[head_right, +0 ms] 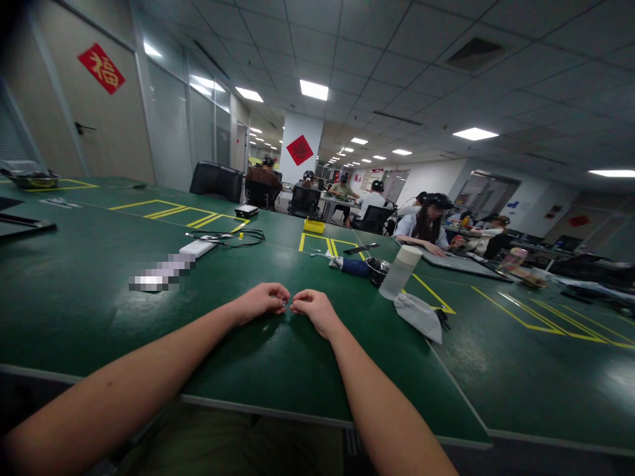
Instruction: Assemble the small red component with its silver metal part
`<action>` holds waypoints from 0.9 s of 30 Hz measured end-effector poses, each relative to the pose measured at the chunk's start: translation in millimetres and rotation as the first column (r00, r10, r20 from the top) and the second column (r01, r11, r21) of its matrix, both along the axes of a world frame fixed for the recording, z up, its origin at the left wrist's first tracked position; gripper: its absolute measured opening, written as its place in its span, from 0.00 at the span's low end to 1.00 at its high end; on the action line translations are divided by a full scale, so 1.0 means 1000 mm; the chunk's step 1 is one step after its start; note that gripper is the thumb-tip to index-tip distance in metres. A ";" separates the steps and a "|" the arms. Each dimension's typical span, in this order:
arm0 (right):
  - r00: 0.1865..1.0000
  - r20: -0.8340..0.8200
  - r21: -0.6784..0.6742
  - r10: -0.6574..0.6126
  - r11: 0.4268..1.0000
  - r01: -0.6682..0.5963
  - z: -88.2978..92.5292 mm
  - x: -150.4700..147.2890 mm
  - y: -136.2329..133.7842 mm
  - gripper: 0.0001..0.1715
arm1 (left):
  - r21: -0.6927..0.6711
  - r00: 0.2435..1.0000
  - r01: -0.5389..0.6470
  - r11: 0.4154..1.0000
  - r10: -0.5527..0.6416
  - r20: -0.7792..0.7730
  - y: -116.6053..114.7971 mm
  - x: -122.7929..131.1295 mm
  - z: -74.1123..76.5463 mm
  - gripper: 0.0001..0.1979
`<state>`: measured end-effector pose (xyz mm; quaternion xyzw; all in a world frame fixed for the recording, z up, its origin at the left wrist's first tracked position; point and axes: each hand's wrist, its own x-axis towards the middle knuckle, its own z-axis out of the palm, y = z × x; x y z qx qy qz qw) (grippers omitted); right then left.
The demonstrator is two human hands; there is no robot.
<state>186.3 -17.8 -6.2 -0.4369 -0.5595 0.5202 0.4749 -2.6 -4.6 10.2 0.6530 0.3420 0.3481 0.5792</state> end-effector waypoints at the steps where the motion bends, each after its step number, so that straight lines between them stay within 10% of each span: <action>1: 1.000 -0.015 -0.008 0.002 1.000 -0.002 0.000 0.000 0.000 0.12 | 0.013 1.000 -0.010 1.000 0.011 -0.014 0.000 0.000 0.000 0.11; 27: 0.996 0.043 -0.017 0.084 0.996 -0.083 0.003 0.001 -0.002 0.11 | -0.071 0.998 -0.031 0.997 0.027 -0.054 0.000 0.001 -0.005 0.12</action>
